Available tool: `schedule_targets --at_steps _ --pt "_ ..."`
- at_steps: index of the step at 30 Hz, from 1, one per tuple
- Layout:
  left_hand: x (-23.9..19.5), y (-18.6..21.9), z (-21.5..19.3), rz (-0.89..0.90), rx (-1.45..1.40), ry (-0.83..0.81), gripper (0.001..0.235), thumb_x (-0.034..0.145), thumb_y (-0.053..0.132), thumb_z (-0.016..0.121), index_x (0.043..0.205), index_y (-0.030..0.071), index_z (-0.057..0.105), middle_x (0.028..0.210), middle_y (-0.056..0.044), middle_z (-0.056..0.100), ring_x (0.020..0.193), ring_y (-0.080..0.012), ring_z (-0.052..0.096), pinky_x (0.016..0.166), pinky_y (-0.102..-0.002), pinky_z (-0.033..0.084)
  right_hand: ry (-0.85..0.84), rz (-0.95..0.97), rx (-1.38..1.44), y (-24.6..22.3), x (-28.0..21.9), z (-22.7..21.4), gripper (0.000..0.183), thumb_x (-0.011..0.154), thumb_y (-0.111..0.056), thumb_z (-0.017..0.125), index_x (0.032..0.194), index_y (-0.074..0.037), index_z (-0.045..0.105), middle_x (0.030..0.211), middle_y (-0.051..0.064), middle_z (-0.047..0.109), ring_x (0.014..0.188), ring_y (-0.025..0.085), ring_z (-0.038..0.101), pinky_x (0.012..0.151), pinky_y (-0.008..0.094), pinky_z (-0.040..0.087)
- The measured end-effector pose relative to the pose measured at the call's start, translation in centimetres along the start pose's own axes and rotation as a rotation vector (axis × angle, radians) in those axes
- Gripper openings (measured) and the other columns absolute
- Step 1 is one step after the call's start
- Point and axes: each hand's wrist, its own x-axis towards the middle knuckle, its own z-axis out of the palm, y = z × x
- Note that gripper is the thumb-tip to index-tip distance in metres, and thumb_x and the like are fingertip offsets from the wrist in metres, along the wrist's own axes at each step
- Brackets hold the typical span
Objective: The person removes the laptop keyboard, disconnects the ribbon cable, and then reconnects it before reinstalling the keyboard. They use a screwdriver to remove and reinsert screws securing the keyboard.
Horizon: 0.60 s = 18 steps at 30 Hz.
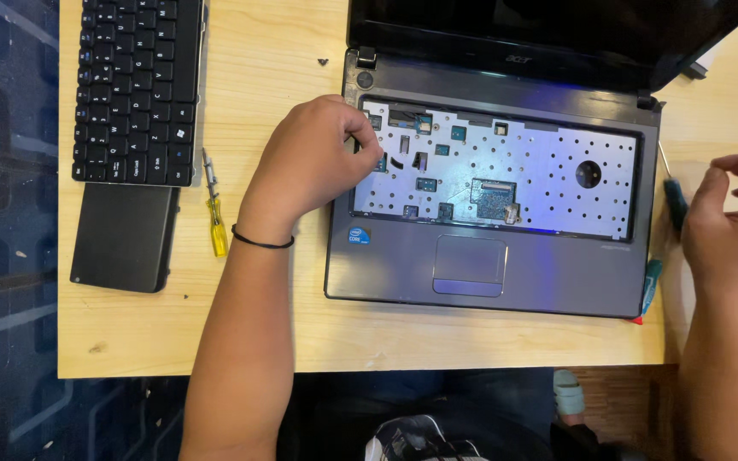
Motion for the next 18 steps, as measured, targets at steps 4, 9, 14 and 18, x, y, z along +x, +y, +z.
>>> schedule_targets --at_steps 4,9,14,18 --pt "0.0 -0.2 0.0 0.033 0.010 0.004 0.015 0.076 0.017 0.057 0.067 0.021 0.068 0.088 0.005 0.066 0.079 -0.0162 0.061 0.066 -0.033 0.046 0.027 -0.664 0.042 -8.3 3.0 -0.3 0.012 0.094 0.029 0.058 0.098 0.019 0.062 0.095 0.031 0.063 0.089 0.046 0.058 0.084 0.050 0.042" --pt "0.1 -0.5 0.1 0.060 -0.014 -0.004 0.013 0.077 0.016 0.060 0.070 0.021 0.069 0.088 0.004 0.066 0.079 -0.0148 0.062 0.067 -0.031 0.046 -0.304 -0.738 0.348 -20.4 5.8 3.9 0.020 0.087 0.016 0.056 0.094 0.001 0.066 0.086 0.013 0.060 0.079 0.030 0.050 0.079 0.043 0.034" --pt "0.5 -1.6 0.0 0.127 -0.093 -0.033 0.009 0.076 0.016 0.066 0.073 0.020 0.073 0.078 0.003 0.063 0.070 -0.0125 0.057 0.064 -0.028 0.042 -0.577 -0.721 0.476 -23.9 7.9 10.6 0.020 0.087 -0.002 0.074 0.102 -0.013 0.069 0.086 0.002 0.052 0.085 0.027 0.040 0.076 0.040 0.035" --pt "0.6 -2.1 -0.4 0.128 -0.167 -0.080 0.023 0.074 0.008 0.057 0.078 0.019 0.077 0.071 0.004 0.065 0.057 -0.0087 0.048 0.055 -0.025 0.037 -0.734 -0.666 0.496 -25.3 8.7 11.6 0.020 0.085 -0.003 0.069 0.100 -0.016 0.073 0.080 -0.001 0.047 0.088 0.024 0.040 0.077 0.037 0.036"
